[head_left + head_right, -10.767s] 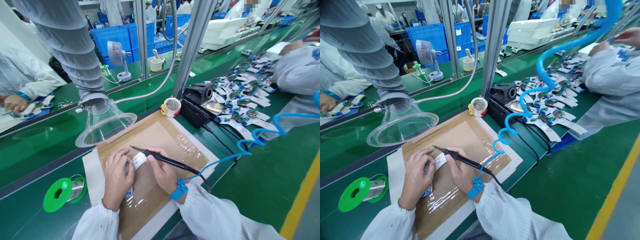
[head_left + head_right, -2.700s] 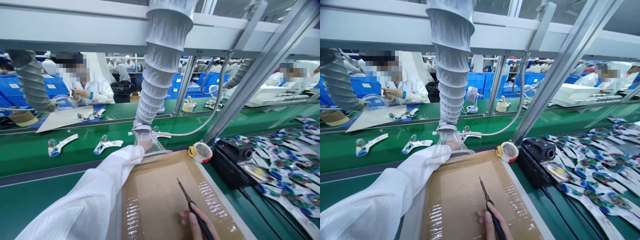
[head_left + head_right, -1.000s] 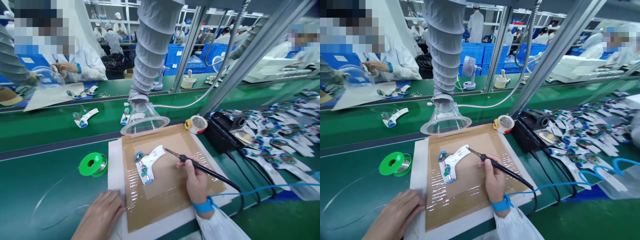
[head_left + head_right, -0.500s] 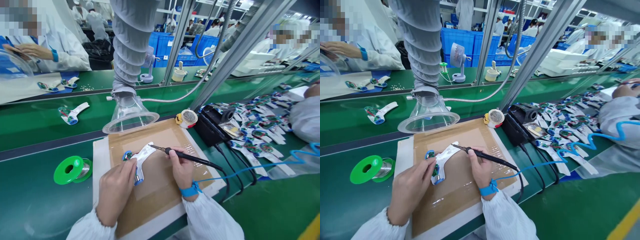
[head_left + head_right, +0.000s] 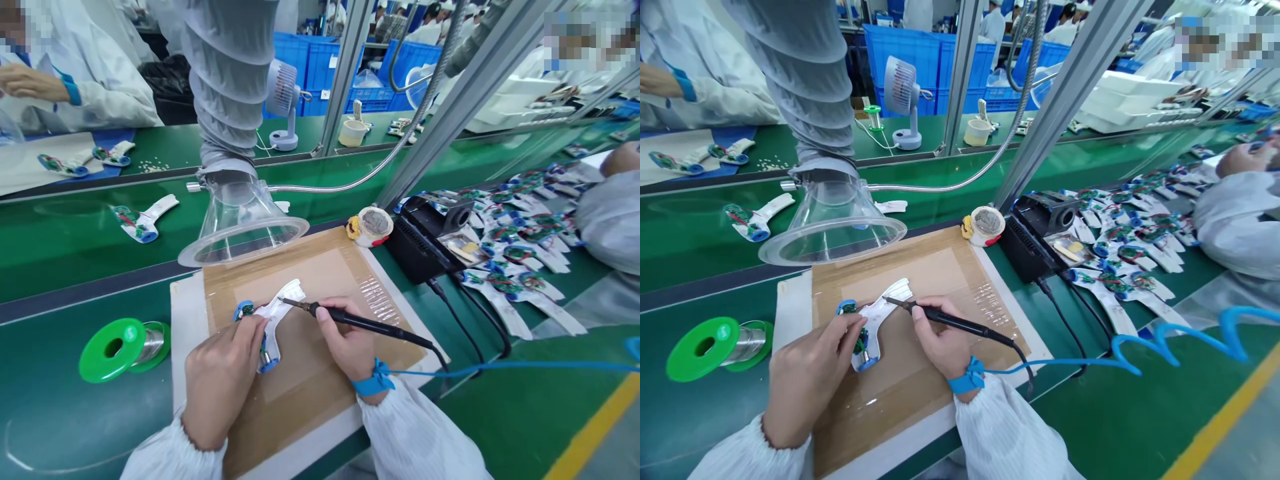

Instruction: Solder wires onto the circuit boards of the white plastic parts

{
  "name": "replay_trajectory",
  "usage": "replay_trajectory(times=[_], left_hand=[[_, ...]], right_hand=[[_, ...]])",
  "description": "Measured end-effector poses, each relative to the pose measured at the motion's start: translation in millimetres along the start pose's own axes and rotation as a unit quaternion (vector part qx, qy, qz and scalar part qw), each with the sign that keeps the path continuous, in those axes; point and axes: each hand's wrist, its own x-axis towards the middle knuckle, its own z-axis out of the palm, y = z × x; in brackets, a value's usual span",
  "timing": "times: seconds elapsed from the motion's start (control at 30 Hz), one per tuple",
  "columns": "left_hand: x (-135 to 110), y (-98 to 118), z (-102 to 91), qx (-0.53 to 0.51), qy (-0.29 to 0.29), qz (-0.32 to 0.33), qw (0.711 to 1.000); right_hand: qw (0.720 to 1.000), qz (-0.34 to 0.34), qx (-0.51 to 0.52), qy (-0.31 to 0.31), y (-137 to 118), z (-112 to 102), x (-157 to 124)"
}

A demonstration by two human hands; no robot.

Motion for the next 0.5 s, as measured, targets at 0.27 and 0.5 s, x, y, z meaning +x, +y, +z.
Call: replay_trajectory(times=[0.27, 0.5], left_hand=[[-2.9, -0.7, -0.2, 0.005, -0.012, -0.007, 1.0], [-3.1, -1.0, 0.2, 0.001, -0.017, -0.007, 1.0]], right_hand=[[1.0, 0.002, 0.005, -0.015, 1.2, 0.1, -0.3], [1.0, 0.016, 0.007, -0.024, -0.1, 0.0, -0.3]])
